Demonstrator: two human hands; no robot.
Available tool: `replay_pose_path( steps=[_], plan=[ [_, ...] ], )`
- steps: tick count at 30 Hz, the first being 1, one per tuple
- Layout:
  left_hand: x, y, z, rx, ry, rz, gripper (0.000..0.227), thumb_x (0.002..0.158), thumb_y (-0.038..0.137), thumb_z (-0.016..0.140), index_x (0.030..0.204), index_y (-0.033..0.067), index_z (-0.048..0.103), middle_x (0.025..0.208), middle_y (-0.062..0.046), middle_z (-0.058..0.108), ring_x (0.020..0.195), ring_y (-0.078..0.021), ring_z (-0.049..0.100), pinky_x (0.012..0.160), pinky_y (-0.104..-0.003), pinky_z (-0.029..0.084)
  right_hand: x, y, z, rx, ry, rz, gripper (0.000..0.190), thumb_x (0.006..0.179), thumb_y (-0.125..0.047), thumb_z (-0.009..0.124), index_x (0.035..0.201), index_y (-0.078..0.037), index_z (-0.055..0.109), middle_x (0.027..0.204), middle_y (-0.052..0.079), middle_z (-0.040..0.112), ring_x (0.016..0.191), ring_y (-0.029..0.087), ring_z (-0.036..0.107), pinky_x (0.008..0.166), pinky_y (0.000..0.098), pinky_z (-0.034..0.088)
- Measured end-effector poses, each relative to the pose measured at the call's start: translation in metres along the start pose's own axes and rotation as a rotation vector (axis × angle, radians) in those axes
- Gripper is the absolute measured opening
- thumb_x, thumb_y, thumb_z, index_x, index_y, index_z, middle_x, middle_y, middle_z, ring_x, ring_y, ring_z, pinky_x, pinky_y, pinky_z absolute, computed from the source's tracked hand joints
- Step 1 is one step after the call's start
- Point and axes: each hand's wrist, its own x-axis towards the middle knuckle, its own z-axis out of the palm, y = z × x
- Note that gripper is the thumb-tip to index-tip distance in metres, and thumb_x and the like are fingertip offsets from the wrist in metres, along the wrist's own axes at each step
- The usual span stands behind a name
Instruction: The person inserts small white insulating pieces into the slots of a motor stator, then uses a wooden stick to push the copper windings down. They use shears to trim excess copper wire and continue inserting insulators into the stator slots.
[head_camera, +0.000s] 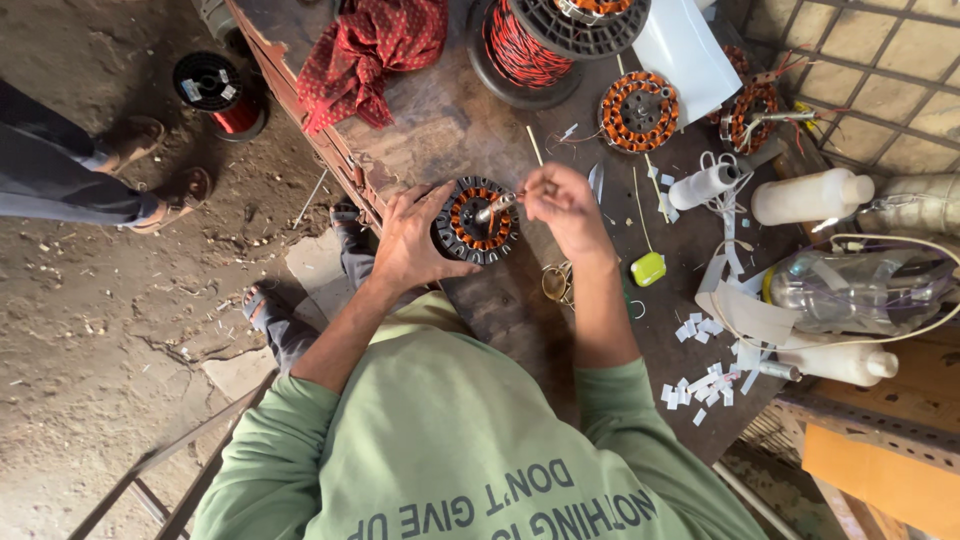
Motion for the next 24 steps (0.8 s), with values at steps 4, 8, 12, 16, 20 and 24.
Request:
replay_pose_path(
  steps=[4,8,12,16,20,24],
  plan=[
    [-0.001,-0.002,-0.001,-0.021,0.004,0.015,0.120,0.048,0.050,0.097,0.147,0.0029,0.050,0.136,-0.017,0.063,0.136,-0.0367,0.048,0.117,-0.051,0.029,-0.012,-0.015,0.013,-0.585,0.124,0.040,0.030,0.092,-0.007,0.071,0.121,0.001,0.067,0.096,0.005,0.070,0.092,0.013,0.066,0.087,0.0271,0.051],
    [0.000,-0.001,-0.001,-0.021,-0.008,-0.005,0.120,0.047,0.050,0.096,0.147,0.0035,0.051,0.135,-0.017,0.064,0.136,-0.0368,0.049,0.117,-0.051,0.029,-0.009,-0.026,0.033,-0.705,0.156,-0.138,0.019,0.094,-0.003,0.068,0.112,0.003,0.071,0.105,0.007,0.069,0.099,0.015,0.067,0.092,0.0283,0.052],
    [-0.001,-0.001,-0.002,-0.010,0.018,0.017,0.121,0.044,0.050,0.097,0.146,0.0037,0.052,0.137,-0.022,0.061,0.134,-0.0386,0.049,0.116,-0.051,0.029,-0.001,-0.032,0.057,-0.784,0.079,-0.295,0.011,0.093,-0.001,0.070,0.104,0.001,0.072,0.102,0.012,0.068,0.099,0.021,0.066,0.089,0.0313,0.052],
    [-0.005,-0.004,0.000,-0.032,0.045,0.036,0.120,0.045,0.048,0.097,0.146,0.0036,0.051,0.141,-0.021,0.060,0.136,-0.0380,0.049,0.116,-0.052,0.028,0.001,-0.035,0.073,-1.111,0.252,-0.400,0.009,0.092,-0.002,0.074,0.101,-0.002,0.073,0.096,0.012,0.072,0.093,0.027,0.069,0.082,0.0359,0.054],
    [-0.001,-0.003,0.000,-0.042,0.024,0.042,0.120,0.046,0.047,0.096,0.148,0.0039,0.051,0.141,-0.018,0.062,0.137,-0.0374,0.048,0.118,-0.051,0.028,0.002,-0.038,0.076,-1.068,0.297,-0.398,0.009,0.093,0.001,0.073,0.103,-0.001,0.072,0.097,0.012,0.074,0.091,0.025,0.071,0.080,0.0363,0.055],
    [-0.001,0.001,-0.005,-0.028,0.007,-0.003,0.120,0.044,0.047,0.097,0.147,0.0051,0.051,0.140,-0.021,0.061,0.136,-0.0372,0.047,0.117,-0.051,0.027,0.000,-0.029,0.076,-1.189,0.127,-0.618,0.009,0.091,0.004,0.072,0.098,-0.002,0.072,0.090,0.010,0.073,0.092,0.027,0.069,0.082,0.0393,0.050]
  ],
)
